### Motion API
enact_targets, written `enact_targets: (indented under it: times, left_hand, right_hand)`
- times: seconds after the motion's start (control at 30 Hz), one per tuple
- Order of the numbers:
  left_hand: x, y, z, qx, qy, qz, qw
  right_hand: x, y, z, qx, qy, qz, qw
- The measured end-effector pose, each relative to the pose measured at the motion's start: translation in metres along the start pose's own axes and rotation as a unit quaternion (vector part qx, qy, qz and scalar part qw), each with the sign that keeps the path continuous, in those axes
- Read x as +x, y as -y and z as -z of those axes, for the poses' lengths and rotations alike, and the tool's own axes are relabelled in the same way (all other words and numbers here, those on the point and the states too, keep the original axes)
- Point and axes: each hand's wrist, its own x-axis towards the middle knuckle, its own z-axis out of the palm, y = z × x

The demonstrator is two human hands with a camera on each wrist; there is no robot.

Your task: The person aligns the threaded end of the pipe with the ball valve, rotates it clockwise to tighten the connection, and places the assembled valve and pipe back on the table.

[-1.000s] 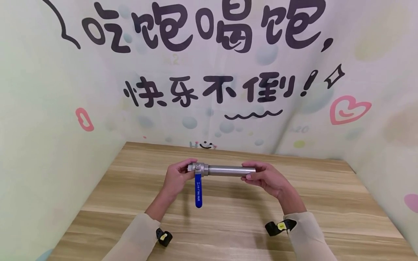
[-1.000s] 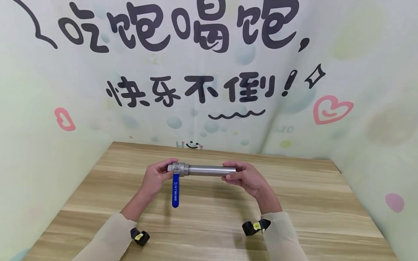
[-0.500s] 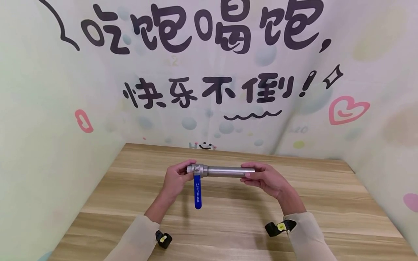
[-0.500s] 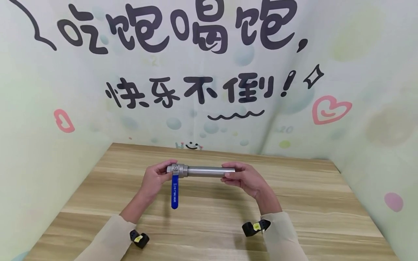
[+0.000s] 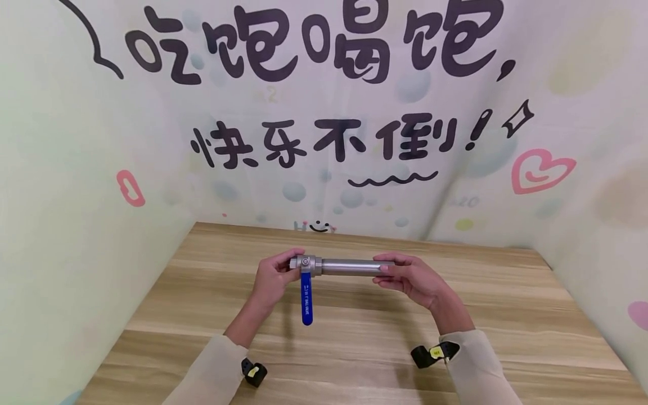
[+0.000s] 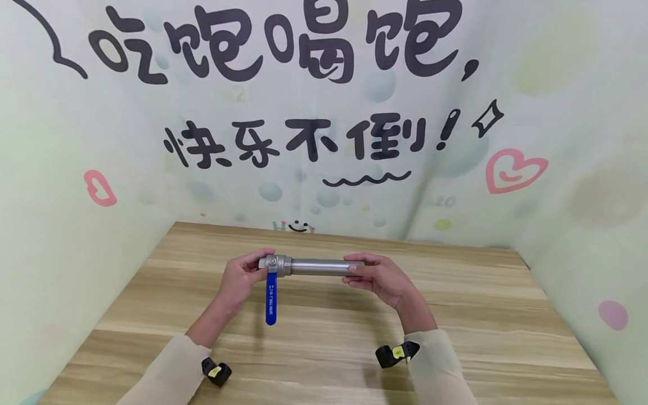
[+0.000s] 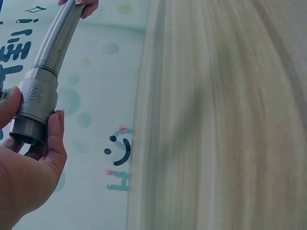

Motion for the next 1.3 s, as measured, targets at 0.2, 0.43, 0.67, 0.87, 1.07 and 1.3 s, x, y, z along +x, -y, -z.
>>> enact_targets:
  times: [0.2, 0.43, 0.67, 0.87, 1.07, 1.3]
  left_hand:
    - [0.0001, 0.0005, -0.0001, -0.003, 0.002, 0.007, 1.0000]
    - [0.0013, 0.0004, -0.0015, -0.003, 0.004, 0.008, 1.0000]
    - [0.0004, 0.0015, -0.0017, -0.005, 0.006, 0.002, 1.0000]
    - [-0.0001, 0.0004, -0.0011, 0.004, 0.005, -0.004, 1.0000]
    - [-0.0018, -0.0032, -0.0007, -0.002, 0.005, -0.001, 1.0000]
    - [-0.0014, -0.0024, -0.0002, -0.005, 0.009, -0.003, 0.9999]
  right_hand:
    - [-0.0003, -0.0001, 0.0008, 0.000, 0.004, 0.000, 1.000]
    - [-0.0007, 0.0002, 0.0024, -0.007, -0.006, -0.004, 1.000]
    - [0.0000, -0.0017, 0.0035, -0.008, -0.002, -0.003, 1.000]
    - [-0.0004, -0.0006, 0.0019, -0.010, -0.001, -0.004, 1.000]
    - [-0.0018, 0.0005, 0.0000, -0.016, -0.001, -0.004, 1.000]
    - [-0.0019, -0.0008, -0.0005, -0.019, -0.009, -0.001, 1.000]
